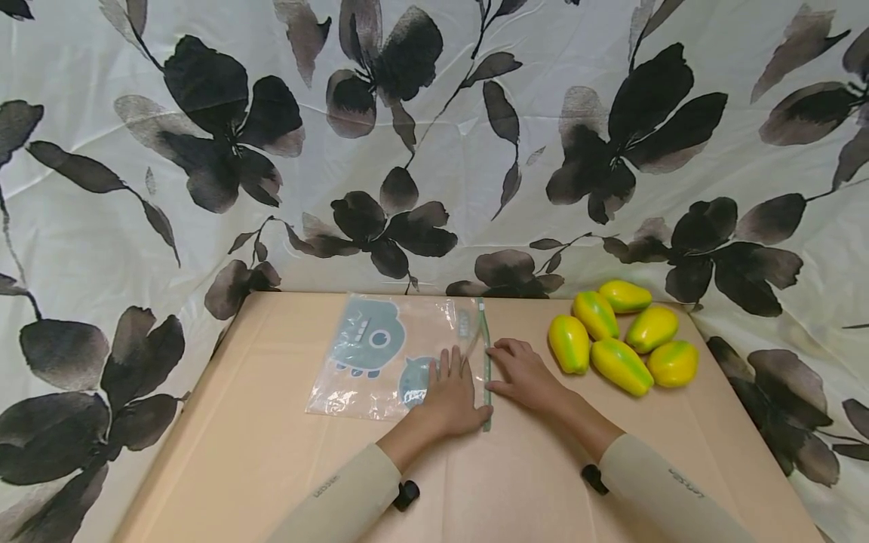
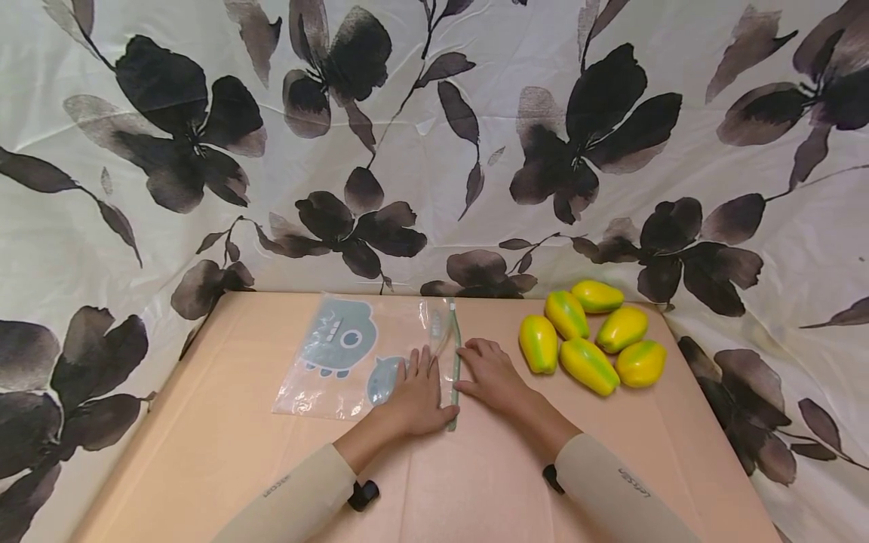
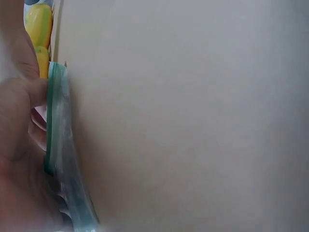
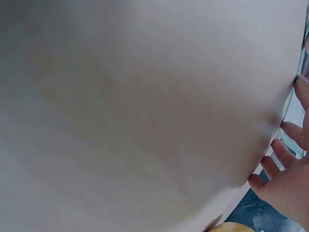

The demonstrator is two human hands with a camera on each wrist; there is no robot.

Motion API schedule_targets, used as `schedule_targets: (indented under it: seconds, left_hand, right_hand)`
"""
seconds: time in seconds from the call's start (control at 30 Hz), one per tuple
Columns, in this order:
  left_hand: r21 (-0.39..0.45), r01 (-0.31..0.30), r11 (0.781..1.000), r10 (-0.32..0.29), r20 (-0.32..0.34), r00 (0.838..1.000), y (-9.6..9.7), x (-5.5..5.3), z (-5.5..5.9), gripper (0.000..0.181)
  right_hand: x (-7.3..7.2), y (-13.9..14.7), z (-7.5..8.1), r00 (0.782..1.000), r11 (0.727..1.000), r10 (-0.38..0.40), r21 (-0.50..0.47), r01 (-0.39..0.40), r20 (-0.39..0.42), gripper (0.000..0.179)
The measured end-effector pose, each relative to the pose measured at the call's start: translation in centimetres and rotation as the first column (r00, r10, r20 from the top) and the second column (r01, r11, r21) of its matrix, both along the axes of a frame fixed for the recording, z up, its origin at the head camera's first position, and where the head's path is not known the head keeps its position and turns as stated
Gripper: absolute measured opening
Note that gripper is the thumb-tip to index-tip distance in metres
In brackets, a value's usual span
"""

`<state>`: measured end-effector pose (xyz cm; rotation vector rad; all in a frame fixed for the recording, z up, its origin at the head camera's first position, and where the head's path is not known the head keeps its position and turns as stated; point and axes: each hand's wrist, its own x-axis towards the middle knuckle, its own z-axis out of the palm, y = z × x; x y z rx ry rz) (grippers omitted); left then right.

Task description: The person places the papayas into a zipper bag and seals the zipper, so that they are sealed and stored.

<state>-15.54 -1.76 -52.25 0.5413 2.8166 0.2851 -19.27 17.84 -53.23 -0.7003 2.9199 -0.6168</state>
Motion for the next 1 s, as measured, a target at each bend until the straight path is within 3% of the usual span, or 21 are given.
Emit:
schedule_targets:
  seconds: [0.17,0.37,0.7,1.0]
  left_hand:
    - [0.084,-0.020,0.996,0.019,0.018,1.000,-0.3,0.0,0.2,0.105]
    - [0.248,-0.078,0.966,0.077,0.013,0.997,-0.8,-0.1,0.3,0.115]
    - [0.355,-0.137,0.925,0.174,-0.073,0.982,-1.1,-0.3,-0.2,0.133]
    - [0.414,-0.142,0.899,0.199,-0.098,0.975,-1.3,-0.1,-0.2,0.133]
  right_hand:
    - [0.0,0.0,0.2,1.000,1.000,-0.003,0.009,0.003,0.000,0.071]
    - [0.0,0.0,0.4,1.000,1.000,0.004,-0.010,-0.004,0.006,0.071]
    - [0.0,0.0,0.0,1.000,1.000,-0.002,-0.018,0.002,0.004,0.072]
    - [0.1,0.2,0.1,1.000,1.000,-0.005,-0.016,0.005,-0.003,0.072]
